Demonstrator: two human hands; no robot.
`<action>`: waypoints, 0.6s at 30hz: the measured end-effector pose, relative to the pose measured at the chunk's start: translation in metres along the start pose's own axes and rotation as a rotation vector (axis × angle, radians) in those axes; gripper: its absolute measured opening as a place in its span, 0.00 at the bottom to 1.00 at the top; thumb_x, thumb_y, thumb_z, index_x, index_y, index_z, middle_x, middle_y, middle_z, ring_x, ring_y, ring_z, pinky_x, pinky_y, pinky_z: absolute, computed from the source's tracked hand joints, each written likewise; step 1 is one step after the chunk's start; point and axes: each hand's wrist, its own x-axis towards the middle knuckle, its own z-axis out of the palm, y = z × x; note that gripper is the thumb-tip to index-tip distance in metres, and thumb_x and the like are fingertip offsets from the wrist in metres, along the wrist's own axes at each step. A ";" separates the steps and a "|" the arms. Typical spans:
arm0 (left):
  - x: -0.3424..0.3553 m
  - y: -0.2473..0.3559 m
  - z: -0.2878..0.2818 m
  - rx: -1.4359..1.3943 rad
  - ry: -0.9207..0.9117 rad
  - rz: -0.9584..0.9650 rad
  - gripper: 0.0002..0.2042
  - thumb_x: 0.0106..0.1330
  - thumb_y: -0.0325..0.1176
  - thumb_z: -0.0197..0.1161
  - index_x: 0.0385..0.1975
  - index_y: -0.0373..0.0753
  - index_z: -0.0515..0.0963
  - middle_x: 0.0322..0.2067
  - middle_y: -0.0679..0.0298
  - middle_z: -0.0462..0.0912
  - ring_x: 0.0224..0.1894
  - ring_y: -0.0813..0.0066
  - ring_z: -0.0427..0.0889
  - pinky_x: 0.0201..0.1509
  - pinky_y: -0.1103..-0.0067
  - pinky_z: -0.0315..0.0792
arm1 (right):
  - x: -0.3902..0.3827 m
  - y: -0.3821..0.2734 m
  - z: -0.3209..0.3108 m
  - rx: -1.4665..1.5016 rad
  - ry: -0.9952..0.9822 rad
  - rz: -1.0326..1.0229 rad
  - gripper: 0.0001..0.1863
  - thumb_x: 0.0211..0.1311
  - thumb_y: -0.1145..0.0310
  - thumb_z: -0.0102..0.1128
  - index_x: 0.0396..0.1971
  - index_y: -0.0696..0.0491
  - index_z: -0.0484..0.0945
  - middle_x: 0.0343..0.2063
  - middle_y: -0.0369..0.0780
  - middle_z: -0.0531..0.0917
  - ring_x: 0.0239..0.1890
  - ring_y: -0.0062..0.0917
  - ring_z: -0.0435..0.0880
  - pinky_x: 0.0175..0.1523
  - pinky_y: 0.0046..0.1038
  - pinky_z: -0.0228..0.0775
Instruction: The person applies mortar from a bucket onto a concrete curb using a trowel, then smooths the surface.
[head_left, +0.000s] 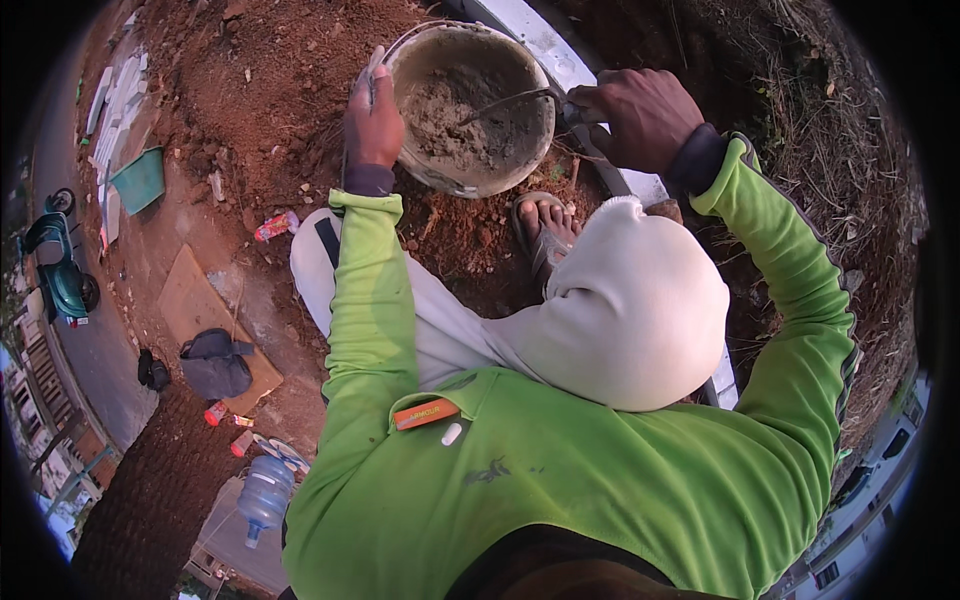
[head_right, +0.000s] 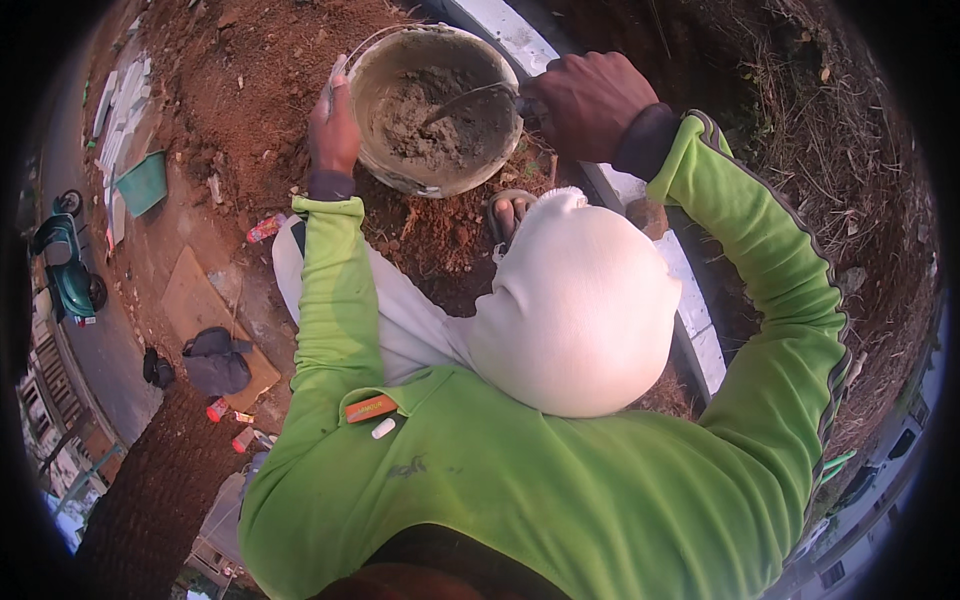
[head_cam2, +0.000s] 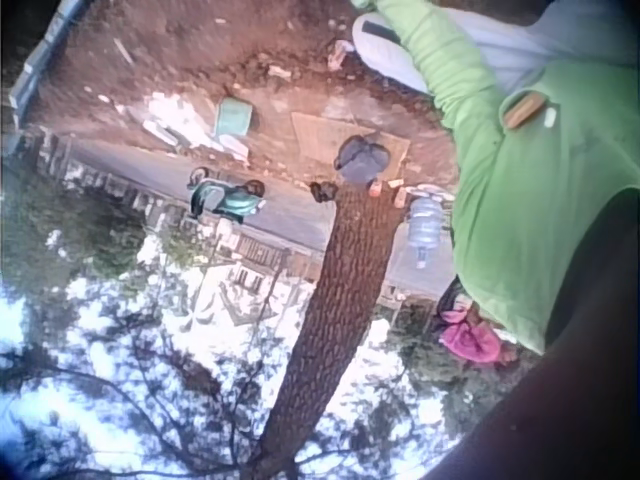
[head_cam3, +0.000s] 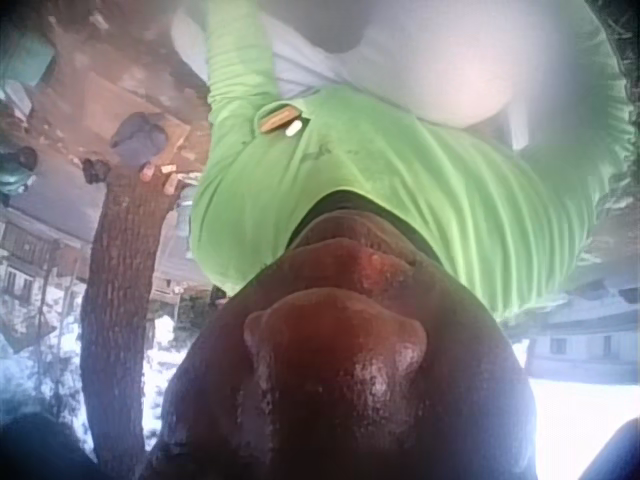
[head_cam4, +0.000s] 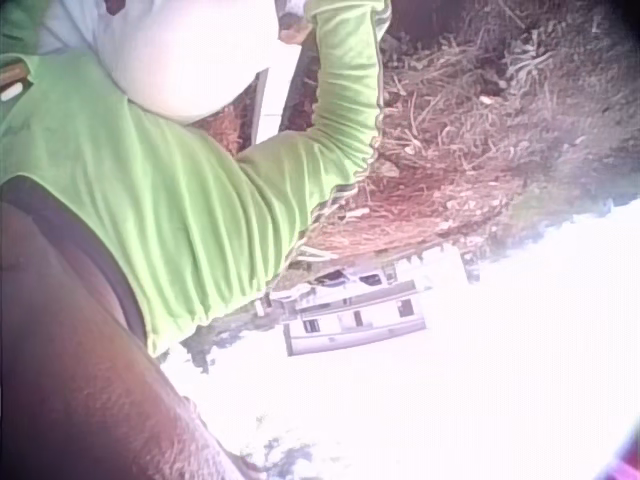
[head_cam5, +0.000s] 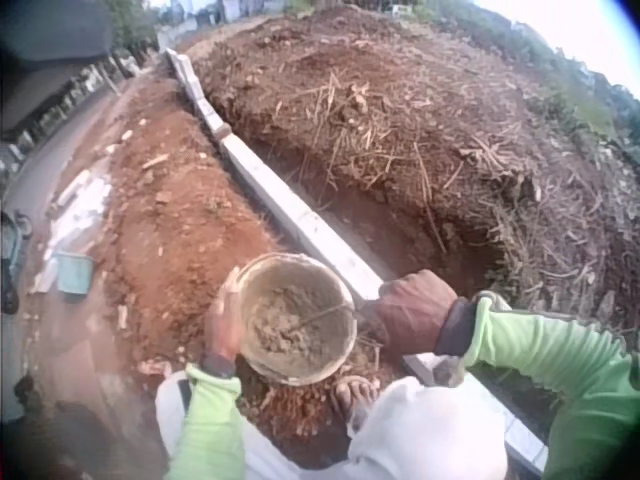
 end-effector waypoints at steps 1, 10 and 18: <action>0.002 0.008 -0.001 0.039 -0.038 0.087 0.26 0.76 0.53 0.45 0.66 0.45 0.70 0.65 0.50 0.70 0.68 0.53 0.68 0.71 0.62 0.59 | -0.004 0.020 0.021 0.211 0.090 -0.016 0.20 0.55 0.59 0.68 0.46 0.51 0.83 0.26 0.46 0.84 0.30 0.43 0.84 0.36 0.39 0.77; -0.007 0.104 -0.008 0.783 -0.229 0.419 0.25 0.72 0.48 0.50 0.64 0.41 0.72 0.72 0.46 0.55 0.73 0.38 0.49 0.74 0.44 0.33 | 0.093 0.000 0.089 0.490 0.287 -0.285 0.23 0.65 0.51 0.62 0.51 0.52 0.80 0.30 0.51 0.85 0.32 0.46 0.84 0.42 0.44 0.76; -0.011 0.098 0.001 0.744 -0.235 0.441 0.23 0.73 0.47 0.49 0.66 0.54 0.70 0.72 0.53 0.56 0.75 0.43 0.47 0.73 0.41 0.30 | 0.148 0.004 0.048 0.050 -0.040 -0.581 0.11 0.50 0.57 0.66 0.31 0.46 0.87 0.28 0.41 0.86 0.33 0.36 0.85 0.42 0.42 0.73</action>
